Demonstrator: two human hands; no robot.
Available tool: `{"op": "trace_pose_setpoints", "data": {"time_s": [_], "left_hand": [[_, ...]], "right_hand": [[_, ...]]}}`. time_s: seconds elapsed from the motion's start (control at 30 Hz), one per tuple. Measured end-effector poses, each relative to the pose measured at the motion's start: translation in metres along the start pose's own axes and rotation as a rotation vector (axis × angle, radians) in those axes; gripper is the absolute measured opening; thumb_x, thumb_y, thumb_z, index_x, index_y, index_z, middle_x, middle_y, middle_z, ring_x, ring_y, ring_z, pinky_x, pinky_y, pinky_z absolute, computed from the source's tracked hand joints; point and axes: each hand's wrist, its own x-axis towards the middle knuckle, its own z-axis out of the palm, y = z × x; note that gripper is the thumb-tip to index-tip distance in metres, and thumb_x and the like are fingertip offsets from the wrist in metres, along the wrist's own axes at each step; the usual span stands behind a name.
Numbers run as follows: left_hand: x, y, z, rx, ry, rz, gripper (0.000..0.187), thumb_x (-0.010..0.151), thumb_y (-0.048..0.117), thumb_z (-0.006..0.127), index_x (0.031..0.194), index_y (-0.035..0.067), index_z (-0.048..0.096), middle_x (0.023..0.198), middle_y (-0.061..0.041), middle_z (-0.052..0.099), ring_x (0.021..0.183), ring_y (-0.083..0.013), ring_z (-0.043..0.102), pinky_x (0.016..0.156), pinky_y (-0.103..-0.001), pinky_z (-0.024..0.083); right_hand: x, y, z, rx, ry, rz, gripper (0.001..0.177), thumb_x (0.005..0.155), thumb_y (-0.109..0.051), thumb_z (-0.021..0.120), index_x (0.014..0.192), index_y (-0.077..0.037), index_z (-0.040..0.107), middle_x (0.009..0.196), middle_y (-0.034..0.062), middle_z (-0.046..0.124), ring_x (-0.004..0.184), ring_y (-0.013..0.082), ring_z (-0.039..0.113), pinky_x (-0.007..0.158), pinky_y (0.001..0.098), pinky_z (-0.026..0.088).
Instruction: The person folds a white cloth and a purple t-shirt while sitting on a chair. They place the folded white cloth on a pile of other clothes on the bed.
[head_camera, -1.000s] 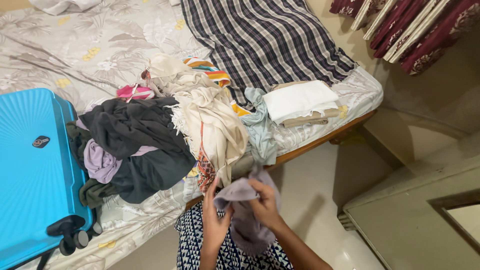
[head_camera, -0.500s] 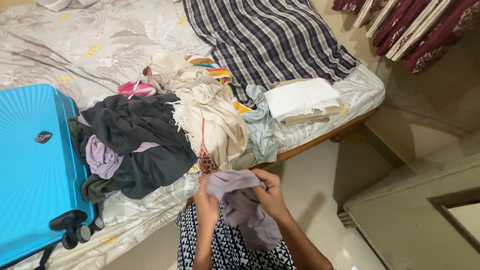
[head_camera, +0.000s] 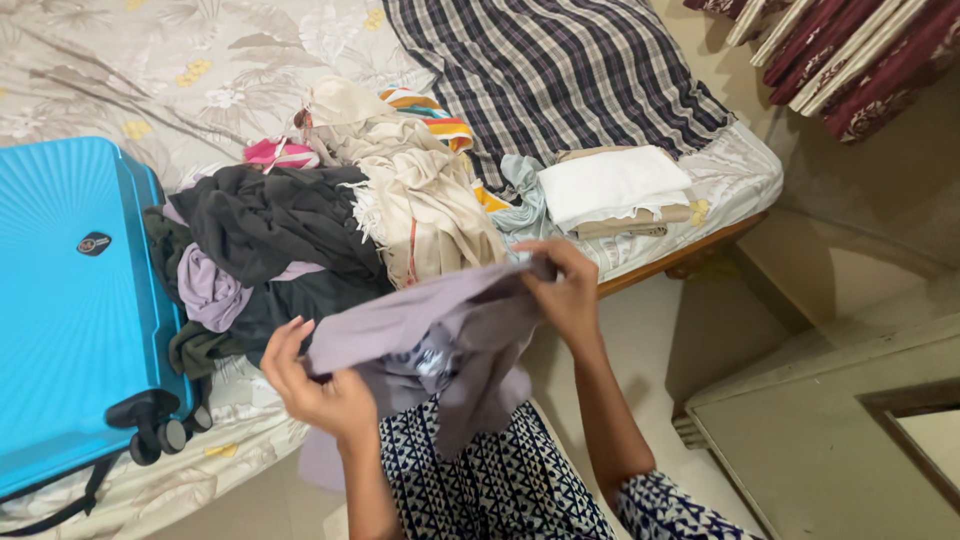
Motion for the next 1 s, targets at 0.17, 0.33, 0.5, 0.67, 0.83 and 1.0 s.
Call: {"op": "trace_pose_setpoints", "data": {"time_s": [0.17, 0.33, 0.5, 0.67, 0.83, 1.0], "left_hand": [[-0.001, -0.003, 0.005, -0.019, -0.058, -0.226, 0.026, 0.084, -0.009, 0.062, 0.108, 0.001, 0.065, 0.128, -0.012, 0.063, 0.097, -0.0262, 0.059, 0.071, -0.031, 0.041], [0.003, -0.009, 0.0, 0.086, -0.389, -0.127, 0.041, 0.08, -0.01, 0.063, 0.115, 0.01, 0.067, 0.129, -0.009, 0.064, 0.116, -0.0274, 0.065, 0.095, -0.037, 0.05], [-0.001, -0.007, 0.0, 0.149, -0.704, -0.099, 0.073, 0.067, -0.006, 0.069, 0.137, 0.013, 0.059, 0.137, -0.013, 0.06, 0.112, -0.0324, 0.063, 0.097, -0.042, 0.046], [-0.025, -0.018, 0.011, 0.082, -0.935, -0.065, 0.091, 0.064, -0.002, 0.072, 0.149, 0.013, 0.042, 0.142, -0.018, 0.054, 0.126, -0.039, 0.055, 0.1, -0.043, 0.044], [-0.069, -0.057, 0.024, 0.052, -1.016, -0.161, 0.059, 0.08, 0.008, 0.066, 0.138, 0.007, 0.053, 0.124, -0.023, 0.064, 0.117, -0.0416, 0.061, 0.095, -0.047, 0.047], [-0.062, -0.103, 0.024, 0.053, -0.582, -0.266, 0.025, 0.106, 0.016, 0.049, 0.11, -0.005, 0.062, 0.096, -0.028, 0.067, 0.09, -0.0451, 0.064, 0.082, -0.05, 0.049]], "right_hand": [[0.03, 0.025, 0.017, 0.098, -0.061, 0.072, 0.038, 0.073, 0.004, 0.082, 0.108, -0.01, 0.078, 0.085, -0.0052, 0.064, 0.076, 0.0037, 0.056, 0.064, 0.0209, 0.045], [0.022, 0.043, 0.031, 0.341, -0.163, 0.243, 0.034, 0.079, 0.005, 0.079, 0.11, -0.008, 0.079, 0.081, -0.0055, 0.058, 0.072, 0.0038, 0.051, 0.062, 0.0201, 0.038], [0.016, 0.038, 0.033, 0.215, -0.264, 0.101, 0.027, 0.078, 0.006, 0.074, 0.101, -0.006, 0.08, 0.092, -0.0005, 0.073, 0.081, 0.0054, 0.06, 0.068, 0.0201, 0.045], [0.016, 0.021, 0.033, 0.333, -0.322, 0.09, 0.023, 0.081, 0.004, 0.07, 0.101, -0.005, 0.077, 0.1, 0.0001, 0.075, 0.094, 0.0068, 0.07, 0.084, 0.021, 0.054], [0.014, 0.011, 0.03, 0.242, -0.292, 0.043, 0.019, 0.079, 0.008, 0.073, 0.094, -0.003, 0.076, 0.096, 0.0037, 0.073, 0.09, 0.0104, 0.067, 0.081, 0.0243, 0.051], [0.01, -0.001, 0.014, 0.112, -0.383, -0.07, 0.017, 0.077, 0.01, 0.072, 0.084, -0.006, 0.071, 0.102, 0.0052, 0.068, 0.094, 0.0177, 0.069, 0.087, 0.0277, 0.053]]}}
